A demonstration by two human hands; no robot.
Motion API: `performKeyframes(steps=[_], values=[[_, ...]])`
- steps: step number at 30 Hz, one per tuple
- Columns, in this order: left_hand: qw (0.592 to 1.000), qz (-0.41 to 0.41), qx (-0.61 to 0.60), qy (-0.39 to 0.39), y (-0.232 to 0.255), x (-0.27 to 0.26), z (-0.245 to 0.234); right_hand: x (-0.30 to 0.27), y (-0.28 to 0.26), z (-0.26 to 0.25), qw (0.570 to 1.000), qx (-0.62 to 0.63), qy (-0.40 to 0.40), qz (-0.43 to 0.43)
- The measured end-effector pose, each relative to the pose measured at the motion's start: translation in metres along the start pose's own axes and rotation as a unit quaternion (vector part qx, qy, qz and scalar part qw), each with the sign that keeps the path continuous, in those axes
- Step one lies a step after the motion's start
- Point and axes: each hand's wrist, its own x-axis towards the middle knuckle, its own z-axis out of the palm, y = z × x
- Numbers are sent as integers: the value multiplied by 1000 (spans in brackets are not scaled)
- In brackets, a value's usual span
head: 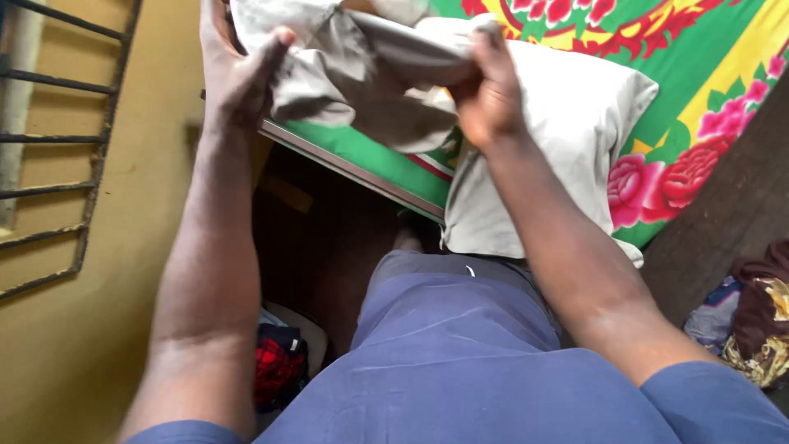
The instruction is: Putting a pillow inside a clean pillowcase and placing it on a bed.
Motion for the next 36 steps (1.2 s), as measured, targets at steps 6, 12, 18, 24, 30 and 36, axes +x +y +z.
performKeyframes(steps=[6,12,18,24,30,36], values=[[997,-37,71,-1,-89,-95,4,-115,-11,7,992,12,79,99],[895,-74,435,-63,-154,-164,53,-196,82,-82,929,-39,206,305],[808,-271,513,-101,-186,-173,87,-188,97,-32,919,-142,180,321],[753,-484,437,-88,-266,-183,55,-224,68,-65,912,-230,125,316],[895,-404,48,183,-372,-196,29,-182,34,-46,730,-594,-106,320],[857,-391,-162,292,-246,-132,3,-153,53,-140,283,-855,-345,264]])
